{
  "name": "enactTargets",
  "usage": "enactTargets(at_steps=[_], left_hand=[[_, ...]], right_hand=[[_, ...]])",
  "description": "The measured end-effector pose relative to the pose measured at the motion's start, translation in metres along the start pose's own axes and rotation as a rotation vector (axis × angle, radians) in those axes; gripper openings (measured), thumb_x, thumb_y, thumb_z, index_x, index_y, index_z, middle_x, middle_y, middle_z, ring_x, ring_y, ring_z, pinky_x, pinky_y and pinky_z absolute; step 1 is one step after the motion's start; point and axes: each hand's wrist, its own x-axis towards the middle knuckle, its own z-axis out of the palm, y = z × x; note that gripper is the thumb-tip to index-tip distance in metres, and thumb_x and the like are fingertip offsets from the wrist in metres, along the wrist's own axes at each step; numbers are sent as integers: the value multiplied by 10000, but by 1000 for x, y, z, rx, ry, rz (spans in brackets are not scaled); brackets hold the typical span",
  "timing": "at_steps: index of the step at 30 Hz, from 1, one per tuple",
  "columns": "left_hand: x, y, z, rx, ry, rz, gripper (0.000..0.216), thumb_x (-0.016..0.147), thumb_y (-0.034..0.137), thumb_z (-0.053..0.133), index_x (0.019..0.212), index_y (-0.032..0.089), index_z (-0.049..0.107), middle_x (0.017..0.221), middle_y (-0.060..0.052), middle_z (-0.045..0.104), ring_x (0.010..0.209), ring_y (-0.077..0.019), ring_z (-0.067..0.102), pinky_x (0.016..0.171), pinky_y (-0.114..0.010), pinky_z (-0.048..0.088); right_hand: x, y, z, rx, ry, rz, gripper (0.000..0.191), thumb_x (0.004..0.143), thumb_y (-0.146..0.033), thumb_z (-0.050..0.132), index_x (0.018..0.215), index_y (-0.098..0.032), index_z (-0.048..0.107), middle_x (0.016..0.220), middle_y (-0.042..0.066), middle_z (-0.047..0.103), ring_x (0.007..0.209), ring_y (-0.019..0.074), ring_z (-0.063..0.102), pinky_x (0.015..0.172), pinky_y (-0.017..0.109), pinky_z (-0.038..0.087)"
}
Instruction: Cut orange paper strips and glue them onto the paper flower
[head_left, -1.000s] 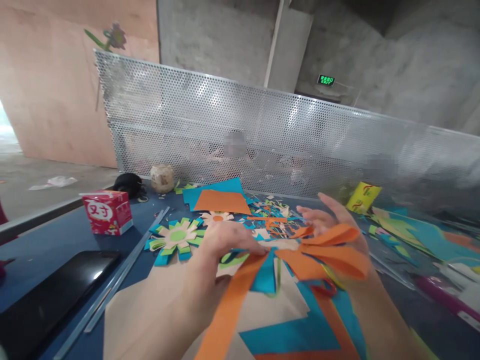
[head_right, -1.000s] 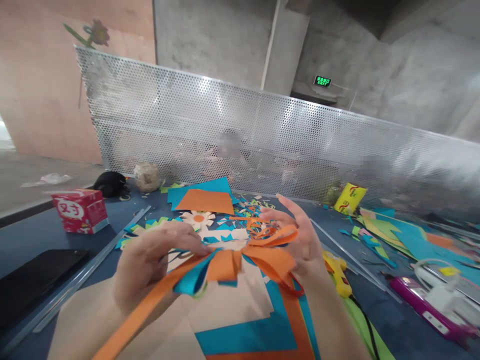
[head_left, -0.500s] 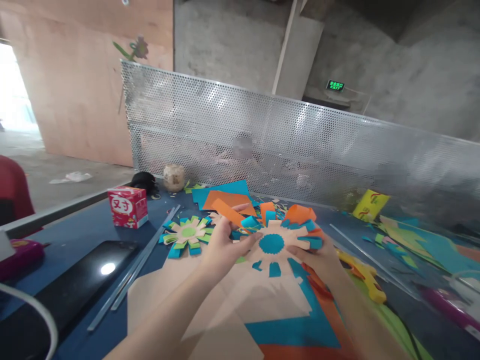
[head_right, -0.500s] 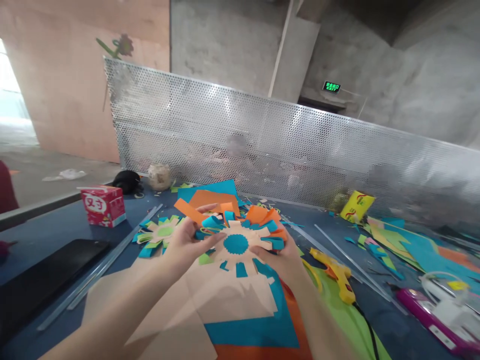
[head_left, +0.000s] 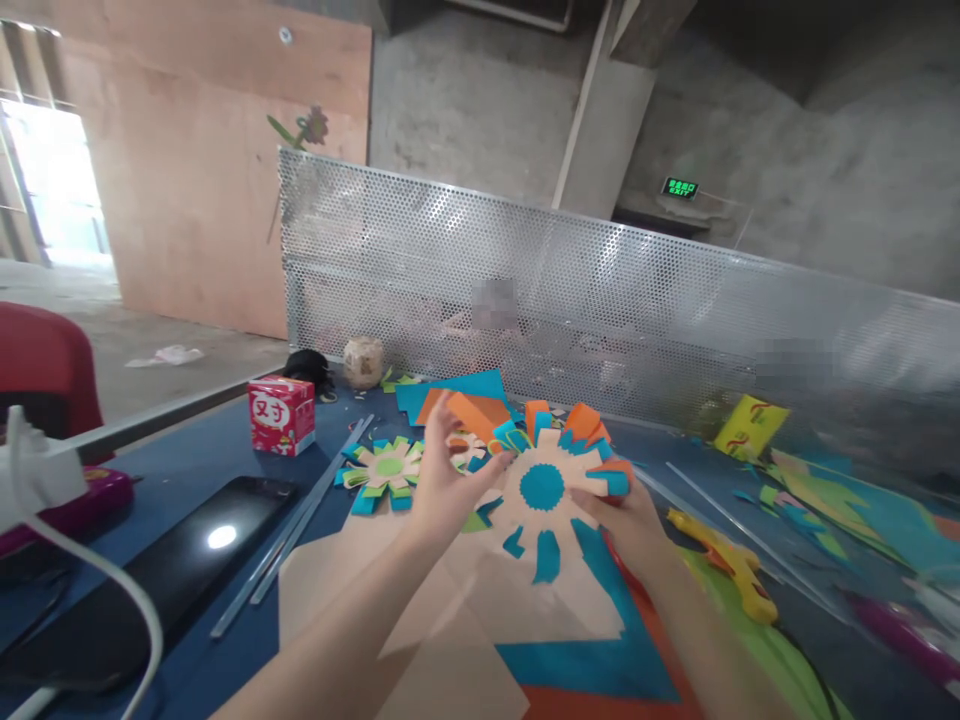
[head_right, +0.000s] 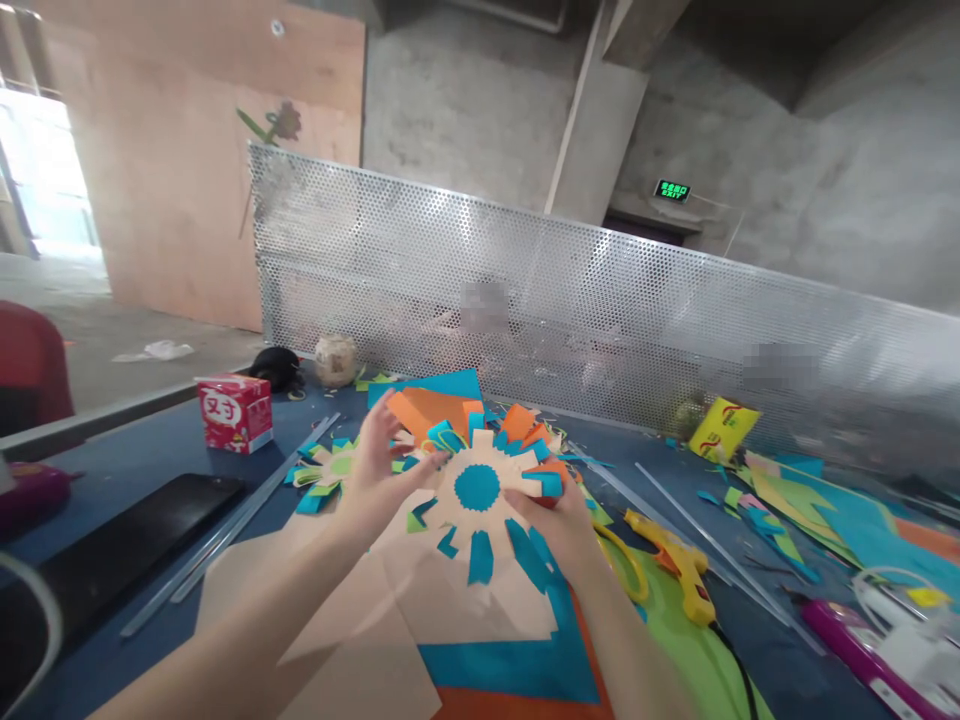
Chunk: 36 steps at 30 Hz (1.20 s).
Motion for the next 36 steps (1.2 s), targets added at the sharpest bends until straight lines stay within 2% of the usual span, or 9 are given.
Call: enactTargets(at_steps=[2,4,8,13,17,22,27,31,36], left_hand=[[1,0,-4,158,147,109,900,614,348,658,1315,250,102,1339,-151,262,1166,-266,354,850,-409,393],[1,2,-7,318,198,248,919,612,361,658,1322,241,87,1378,-154,168,1223,-285,257,916,-448,323],[-4,6,-7,532,111,368,699,676,379,595,1270,210,266,1329,-143,288,1228,-282,242,969,-474,228],[-8,4,-3,515,77,322,665,695,389,571,1261,202,276,1294,-143,358,1197,-276,294,954,-479,238],[-8,3,-2,367,-57,212,595,732,381,532,1252,223,290,1242,-111,435,1146,-235,380,934,-454,281],[-7,8,-4,211,-170,87,470,725,394,538,1152,230,426,1129,-71,529,1049,-208,464,890,-406,350],[-8,13,-4,80,-319,24,311,740,392,517,985,201,541,946,-55,595,872,-174,541,761,-325,435],[-7,16,-4,90,-306,-4,290,728,386,533,929,179,564,889,-62,604,817,-171,549,699,-308,445],[-4,16,-3,78,-262,83,194,715,340,558,830,185,577,799,-28,614,747,-144,553,686,-290,434]], right_hand=[[1,1,2,32,1,8,329,548,-379,707,800,-196,600,848,54,670,853,273,603,771,414,467],[1,3,3,58,-6,12,328,547,-372,710,798,-194,596,849,53,669,857,271,601,779,416,463],[3,5,3,62,15,0,329,545,-366,713,793,-185,595,843,58,668,859,276,598,779,423,462],[2,2,1,65,33,-19,327,563,-345,707,830,-188,601,889,60,661,877,274,592,770,407,471],[2,2,0,59,19,-25,343,565,-348,706,847,-185,597,913,71,654,898,284,583,774,414,471],[1,1,1,0,26,-6,364,560,-356,707,859,-186,588,907,76,653,888,287,586,762,416,479],[-2,-3,2,-13,33,3,302,560,-362,699,788,-192,599,856,60,661,830,270,603,713,401,499],[-3,-3,2,-82,60,-9,262,552,-360,697,740,-202,604,804,49,662,799,266,608,683,393,505],[-2,-4,2,-103,28,-34,249,572,-355,682,757,-206,607,811,52,662,805,265,605,698,391,497]])
